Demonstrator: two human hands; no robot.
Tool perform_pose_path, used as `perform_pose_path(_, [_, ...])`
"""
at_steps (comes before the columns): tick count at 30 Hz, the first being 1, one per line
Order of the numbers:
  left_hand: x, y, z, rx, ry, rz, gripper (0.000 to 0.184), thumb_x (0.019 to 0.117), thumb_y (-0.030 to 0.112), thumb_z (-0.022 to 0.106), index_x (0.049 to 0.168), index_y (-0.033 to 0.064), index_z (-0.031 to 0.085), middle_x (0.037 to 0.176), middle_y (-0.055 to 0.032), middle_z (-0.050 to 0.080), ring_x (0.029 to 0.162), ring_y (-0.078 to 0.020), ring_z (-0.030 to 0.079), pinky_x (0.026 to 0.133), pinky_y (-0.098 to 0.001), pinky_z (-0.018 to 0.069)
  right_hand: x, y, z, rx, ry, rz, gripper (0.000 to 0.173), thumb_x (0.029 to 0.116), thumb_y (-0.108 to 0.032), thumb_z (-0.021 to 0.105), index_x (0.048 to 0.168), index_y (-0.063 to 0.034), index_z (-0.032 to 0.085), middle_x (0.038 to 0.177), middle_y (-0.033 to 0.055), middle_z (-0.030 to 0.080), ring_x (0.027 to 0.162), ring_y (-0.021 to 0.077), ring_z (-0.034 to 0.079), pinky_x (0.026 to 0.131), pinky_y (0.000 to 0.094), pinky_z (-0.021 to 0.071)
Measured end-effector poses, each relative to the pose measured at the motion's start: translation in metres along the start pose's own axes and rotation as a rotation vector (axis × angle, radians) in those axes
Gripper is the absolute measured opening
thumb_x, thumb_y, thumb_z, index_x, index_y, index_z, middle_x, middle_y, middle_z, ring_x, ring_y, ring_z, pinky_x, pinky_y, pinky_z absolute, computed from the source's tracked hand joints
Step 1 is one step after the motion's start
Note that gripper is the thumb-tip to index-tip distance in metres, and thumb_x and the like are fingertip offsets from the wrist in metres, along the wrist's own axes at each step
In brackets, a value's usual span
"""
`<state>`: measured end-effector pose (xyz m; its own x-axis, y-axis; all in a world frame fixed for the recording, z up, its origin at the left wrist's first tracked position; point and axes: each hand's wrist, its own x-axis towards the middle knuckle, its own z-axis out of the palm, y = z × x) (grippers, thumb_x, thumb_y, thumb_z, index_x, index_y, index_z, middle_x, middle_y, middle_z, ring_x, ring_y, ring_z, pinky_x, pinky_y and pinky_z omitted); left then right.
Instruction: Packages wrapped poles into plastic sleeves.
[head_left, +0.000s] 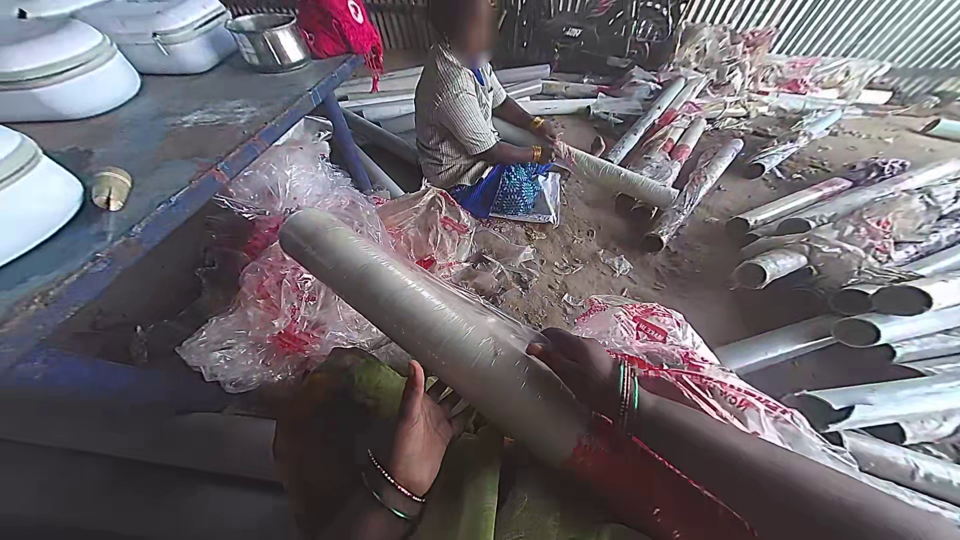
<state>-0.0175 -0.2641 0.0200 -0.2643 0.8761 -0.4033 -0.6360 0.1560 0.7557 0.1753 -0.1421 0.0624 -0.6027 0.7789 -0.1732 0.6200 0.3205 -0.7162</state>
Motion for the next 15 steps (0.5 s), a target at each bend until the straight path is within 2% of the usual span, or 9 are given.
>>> perform_pose_path(4, [0.007, 0.005, 0.009, -0.051, 0.015, -0.009, 0.065, 0.1068, 0.058, 0.022, 0.154, 0.0135, 0.03, 0.141, -0.0132, 0.054, 0.125, -0.0285, 0.06, 0.095, -0.049, 0.0546, -0.013, -0.008, 0.004, -0.083, 0.091, -0.163, 0.038, 0.1071, -0.028, 0.049, 0.115, 0.0043, 0.068, 0.094, 0.0198, 0.07, 0.087, 0.0301, 0.069, 0.08, 0.0485, 0.0531])
perform_pose_path(5, [0.009, 0.006, 0.013, -0.071, 0.011, -0.001, 0.062, 0.1072, 0.056, 0.024, 0.152, 0.0142, 0.034, 0.138, -0.0122, 0.058, 0.122, -0.0279, 0.062, 0.092, -0.0484, 0.0563, -0.016, -0.01, 0.005, -0.133, 0.124, -0.221, 0.036, 0.1067, -0.026, 0.051, 0.114, 0.0043, 0.07, 0.097, 0.021, 0.072, 0.09, 0.0325, 0.071, 0.083, 0.05, 0.0557])
perform_pose_path(6, [0.011, 0.007, 0.02, -0.097, 0.029, 0.018, 0.055, 0.1086, 0.051, 0.028, 0.148, 0.0137, 0.037, 0.132, -0.0114, 0.061, 0.117, -0.0265, 0.065, 0.089, -0.0467, 0.0583, -0.02, -0.013, 0.006, -0.178, 0.186, -0.295, 0.033, 0.1049, -0.023, 0.054, 0.11, 0.0045, 0.071, 0.097, 0.0218, 0.073, 0.087, 0.0342, 0.073, 0.079, 0.0506, 0.0573])
perform_pose_path(8, [0.016, 0.006, 0.032, -0.127, 0.092, 0.088, 0.044, 0.1107, 0.035, 0.036, 0.146, 0.0088, 0.036, 0.121, -0.0114, 0.063, 0.106, -0.0219, 0.068, 0.084, -0.0406, 0.06, -0.024, -0.016, 0.007, -0.282, 0.364, -0.471, 0.027, 0.0998, -0.021, 0.057, 0.099, 0.0016, 0.072, 0.086, 0.0182, 0.073, 0.072, 0.0299, 0.073, 0.063, 0.0437, 0.0584])
perform_pose_path(10, [0.024, 0.003, 0.036, -0.114, 0.064, 0.187, 0.043, 0.1077, 0.028, 0.038, 0.144, 0.0054, 0.033, 0.115, -0.0067, 0.061, 0.101, -0.0123, 0.066, 0.083, -0.031, 0.0588, -0.025, -0.018, 0.002, -0.344, 0.486, -0.586, 0.028, 0.0995, -0.024, 0.056, 0.095, -0.0018, 0.072, 0.079, 0.0133, 0.072, 0.065, 0.0222, 0.07, 0.058, 0.0332, 0.0562])
perform_pose_path(11, [0.028, 0.0, 0.036, -0.12, 0.034, 0.246, 0.044, 0.1053, 0.029, 0.041, 0.141, 0.0041, 0.033, 0.112, -0.0036, 0.061, 0.099, -0.0081, 0.065, 0.083, -0.0271, 0.0579, -0.025, -0.02, -0.002, -0.365, 0.522, -0.624, 0.031, 0.1006, -0.027, 0.054, 0.094, -0.003, 0.072, 0.077, 0.0117, 0.071, 0.063, 0.0195, 0.069, 0.056, 0.03, 0.0546])
perform_pose_path(13, [0.038, -0.008, 0.034, -0.19, -0.038, 0.358, 0.053, 0.0951, 0.044, 0.061, 0.126, 0.0062, 0.04, 0.101, 0.0036, 0.065, 0.093, -0.003, 0.067, 0.081, -0.0232, 0.0585, -0.026, -0.022, -0.009, -0.4, 0.57, -0.666, 0.037, 0.1038, -0.033, 0.049, 0.092, -0.005, 0.071, 0.072, 0.0093, 0.067, 0.06, 0.0167, 0.065, 0.053, 0.0271, 0.0511])
perform_pose_path(14, [0.043, -0.011, 0.032, -0.232, -0.07, 0.387, 0.068, 0.0835, 0.057, 0.075, 0.12, 0.0083, 0.044, 0.097, 0.0063, 0.068, 0.091, -0.0019, 0.069, 0.08, -0.0231, 0.0592, -0.026, -0.022, -0.013, -0.416, 0.583, -0.668, 0.037, 0.1044, -0.034, 0.049, 0.093, -0.0056, 0.07, 0.071, 0.0089, 0.066, 0.059, 0.0165, 0.064, 0.052, 0.027, 0.0507])
perform_pose_path(15, [0.046, -0.014, 0.029, -0.254, -0.098, 0.394, 0.079, 0.0722, 0.065, 0.08, 0.117, 0.0106, 0.046, 0.095, 0.0086, 0.068, 0.09, -0.001, 0.069, 0.08, -0.0231, 0.059, -0.026, -0.021, -0.017, -0.429, 0.587, -0.648, 0.035, 0.1042, -0.032, 0.049, 0.094, -0.0057, 0.07, 0.073, 0.0093, 0.067, 0.061, 0.0166, 0.065, 0.054, 0.0271, 0.0519])
